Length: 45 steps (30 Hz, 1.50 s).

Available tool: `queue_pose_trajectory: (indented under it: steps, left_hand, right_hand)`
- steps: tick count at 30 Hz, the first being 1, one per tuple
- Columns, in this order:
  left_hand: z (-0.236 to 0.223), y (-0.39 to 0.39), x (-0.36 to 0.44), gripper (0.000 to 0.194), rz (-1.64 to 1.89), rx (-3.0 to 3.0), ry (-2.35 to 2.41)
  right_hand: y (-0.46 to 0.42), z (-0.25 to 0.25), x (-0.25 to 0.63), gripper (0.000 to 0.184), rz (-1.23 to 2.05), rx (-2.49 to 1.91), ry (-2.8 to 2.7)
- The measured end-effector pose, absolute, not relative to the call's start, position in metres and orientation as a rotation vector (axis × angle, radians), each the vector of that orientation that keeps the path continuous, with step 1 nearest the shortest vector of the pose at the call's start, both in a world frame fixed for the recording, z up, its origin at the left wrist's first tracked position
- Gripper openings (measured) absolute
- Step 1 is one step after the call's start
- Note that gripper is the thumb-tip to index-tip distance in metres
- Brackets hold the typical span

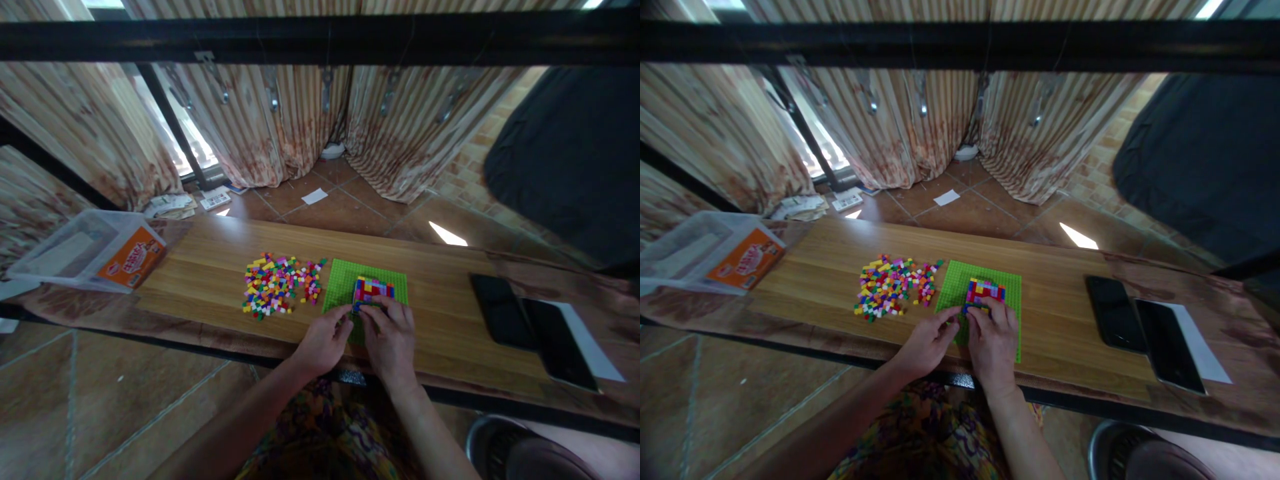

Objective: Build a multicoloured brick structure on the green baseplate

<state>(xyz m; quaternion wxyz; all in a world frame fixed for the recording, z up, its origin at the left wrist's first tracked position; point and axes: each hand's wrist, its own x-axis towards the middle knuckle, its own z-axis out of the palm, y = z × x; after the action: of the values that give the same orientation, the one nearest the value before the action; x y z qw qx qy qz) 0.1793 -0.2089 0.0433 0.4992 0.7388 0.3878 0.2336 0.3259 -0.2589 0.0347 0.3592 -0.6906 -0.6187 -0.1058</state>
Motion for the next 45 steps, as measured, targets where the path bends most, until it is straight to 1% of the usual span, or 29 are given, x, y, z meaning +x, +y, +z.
queue_pose_trajectory:
  steps: [5,11,17,22,26,29,33,40,42,45]
  left_hand:
    - [0.045,-0.218,0.183,0.039,0.575,1.973,0.946]
    - [0.046,-0.220,0.185,0.043,0.507,2.158,0.976]
    - [0.049,-0.221,0.187,0.046,0.434,2.223,0.998]
    - [0.048,-0.221,0.190,0.048,0.370,2.278,1.043]
    - [0.043,-0.221,0.191,0.046,0.402,2.247,1.055]
    - [0.042,-0.223,0.187,0.046,0.418,2.179,1.098]
    - [0.044,-0.231,0.180,0.049,0.372,2.084,1.184]
    - [0.045,-0.240,0.179,0.053,0.230,2.158,1.177]
    - [0.044,-0.242,0.180,0.053,0.191,2.199,1.169]
    - [0.045,-0.242,0.181,0.050,0.170,2.253,1.162]
  right_hand:
    - [-0.258,0.037,0.325,0.015,-0.252,-1.784,-1.522]
    - [-0.261,0.037,0.323,0.017,-0.307,-1.804,-1.588]
    - [-0.270,0.031,0.317,0.021,-0.389,-1.903,-1.664]
    - [-0.274,0.026,0.315,0.028,-0.372,-1.928,-1.735]
    - [-0.275,0.027,0.315,0.028,-0.337,-1.889,-1.706]
    - [-0.272,0.036,0.326,0.031,-0.216,-1.801,-1.663]
    - [-0.253,0.049,0.361,0.043,-0.077,-1.774,-1.575]
    - [-0.204,0.057,0.401,0.072,0.513,-1.676,-2.070]
    - [-0.200,0.059,0.405,0.074,0.609,-1.642,-2.100]
    - [-0.207,0.058,0.414,0.067,0.667,-1.617,-2.054]
